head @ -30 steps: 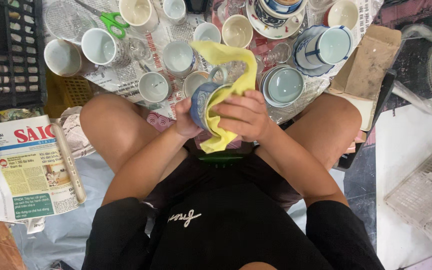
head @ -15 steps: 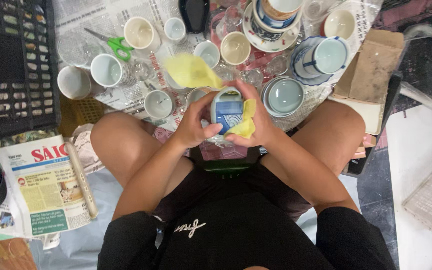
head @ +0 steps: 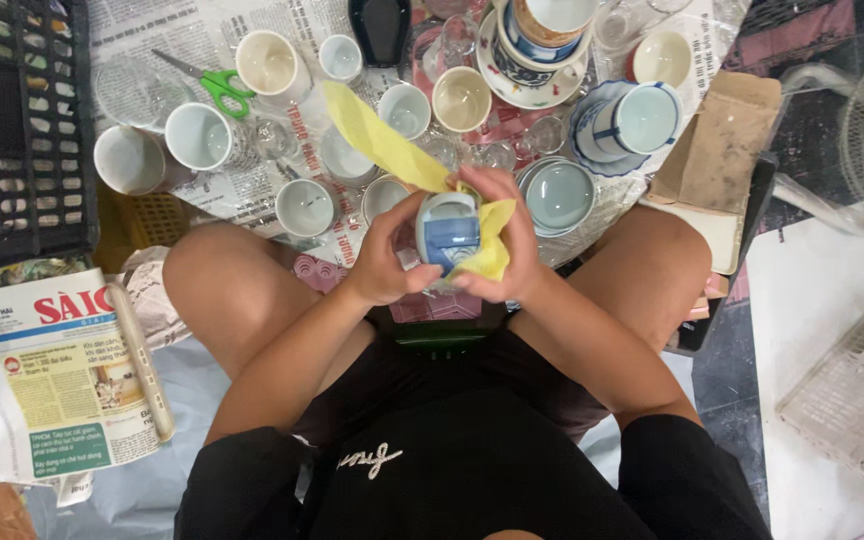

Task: The person wipes several ceramic cups and mugs with a yellow cloth. They handle each item one at a time, wiping the exterior and interior surfaces, then placing them back on the table.

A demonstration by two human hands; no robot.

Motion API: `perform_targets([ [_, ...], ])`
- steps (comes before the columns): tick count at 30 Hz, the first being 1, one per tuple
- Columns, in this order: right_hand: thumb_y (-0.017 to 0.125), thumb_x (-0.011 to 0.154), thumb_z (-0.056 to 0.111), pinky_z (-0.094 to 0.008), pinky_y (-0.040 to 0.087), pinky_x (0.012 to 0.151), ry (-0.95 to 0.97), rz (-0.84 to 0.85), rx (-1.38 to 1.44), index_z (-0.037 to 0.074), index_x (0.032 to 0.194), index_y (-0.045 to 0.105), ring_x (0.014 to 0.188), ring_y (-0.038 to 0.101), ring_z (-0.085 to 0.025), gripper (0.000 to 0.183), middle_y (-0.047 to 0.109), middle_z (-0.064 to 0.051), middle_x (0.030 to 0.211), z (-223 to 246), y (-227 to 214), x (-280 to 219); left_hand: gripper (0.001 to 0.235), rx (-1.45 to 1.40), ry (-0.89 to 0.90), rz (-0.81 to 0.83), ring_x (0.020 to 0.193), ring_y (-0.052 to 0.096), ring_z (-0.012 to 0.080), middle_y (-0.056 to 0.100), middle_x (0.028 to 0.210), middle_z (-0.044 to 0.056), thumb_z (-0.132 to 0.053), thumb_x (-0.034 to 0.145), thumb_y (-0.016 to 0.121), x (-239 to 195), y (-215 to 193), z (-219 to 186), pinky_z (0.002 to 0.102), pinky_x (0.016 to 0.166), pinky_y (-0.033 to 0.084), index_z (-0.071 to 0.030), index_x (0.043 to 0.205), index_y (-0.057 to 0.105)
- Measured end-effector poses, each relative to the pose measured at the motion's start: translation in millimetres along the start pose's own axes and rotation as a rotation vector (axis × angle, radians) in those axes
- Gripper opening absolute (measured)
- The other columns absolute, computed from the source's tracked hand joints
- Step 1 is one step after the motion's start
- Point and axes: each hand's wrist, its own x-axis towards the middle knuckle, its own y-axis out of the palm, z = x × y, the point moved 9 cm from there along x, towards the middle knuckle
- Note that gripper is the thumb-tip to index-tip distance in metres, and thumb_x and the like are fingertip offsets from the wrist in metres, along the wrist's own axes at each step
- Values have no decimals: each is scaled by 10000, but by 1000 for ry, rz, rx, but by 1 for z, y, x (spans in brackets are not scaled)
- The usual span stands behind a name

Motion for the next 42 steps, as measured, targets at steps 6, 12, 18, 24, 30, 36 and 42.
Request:
perform_targets([
  [6, 688, 909, 554, -417, 377, 1192, 97, -37, 29, 4, 1518, 457, 1348, 502, -284, 853, 524, -158, 1441, -15, -2, 4, 935, 495, 47, -48, 1090, 681, 153, 684, 1287, 119, -277, 712, 864, 9, 1, -37, 294, 948, 560, 14, 1504, 461],
  [12, 563, 977, 680, -421, 381, 1213, 149, -61, 206, 23, 1461, 488, 1397, 464, -287, 820, 454, -177, 1441, -28, 6, 1, 927, 886, 387, -66, 1204, 667, 290, 615, 1379, 136, -204, 632, 933, 3, 15, -71, 375, 989, 574, -93, 1459, 529],
  [18, 353, 981, 793, -386, 538, 1030, 405, 4, 661, 57, 1554, 335, 1209, 621, -254, 933, 561, -140, 1345, -43, 22, 5, 696, 1201, 660, -32, 1295, 615, 337, 544, 1474, 123, -77, 708, 894, -3, 30, -91, 418, 1061, 574, -239, 1347, 672],
  [24, 298, 996, 822, -406, 495, 1163, 396, 63, 717, 24, 1618, 292, 1330, 594, -260, 1012, 568, -157, 1439, -27, 23, 10, 663, 1350, 669, -33, 1310, 604, 282, 561, 1486, 65, -23, 736, 862, -12, 39, -90, 389, 1075, 560, -294, 1323, 714],
  [30, 216, 994, 822, -456, 269, 1311, 162, 98, 360, 28, 1638, 246, 1554, 355, -301, 1023, 340, -170, 1672, 1, 9, 6, 826, 865, 412, -115, 1316, 626, 315, 600, 1440, 128, -175, 637, 926, -6, 17, -70, 380, 1096, 531, -96, 1398, 614],
  [36, 257, 916, 891, -505, 181, 1329, 36, 162, 47, 31, 1655, 180, 1585, 253, -353, 1137, 254, -211, 1728, 1, 10, 7, 1001, 332, 120, -11, 1291, 631, 225, 599, 1445, 141, -317, 715, 945, -1, 1, -30, 349, 1128, 502, 45, 1511, 457],
  [42, 385, 804, 962, -517, 200, 1318, -92, 239, -205, 44, 1674, 49, 1586, 277, -401, 1309, 210, -234, 1727, 10, 12, 0, 978, -180, -122, 41, 965, 732, 153, 704, 1163, 104, -587, 755, 878, -3, -6, 40, 320, 750, 633, 70, 1394, 540],
])
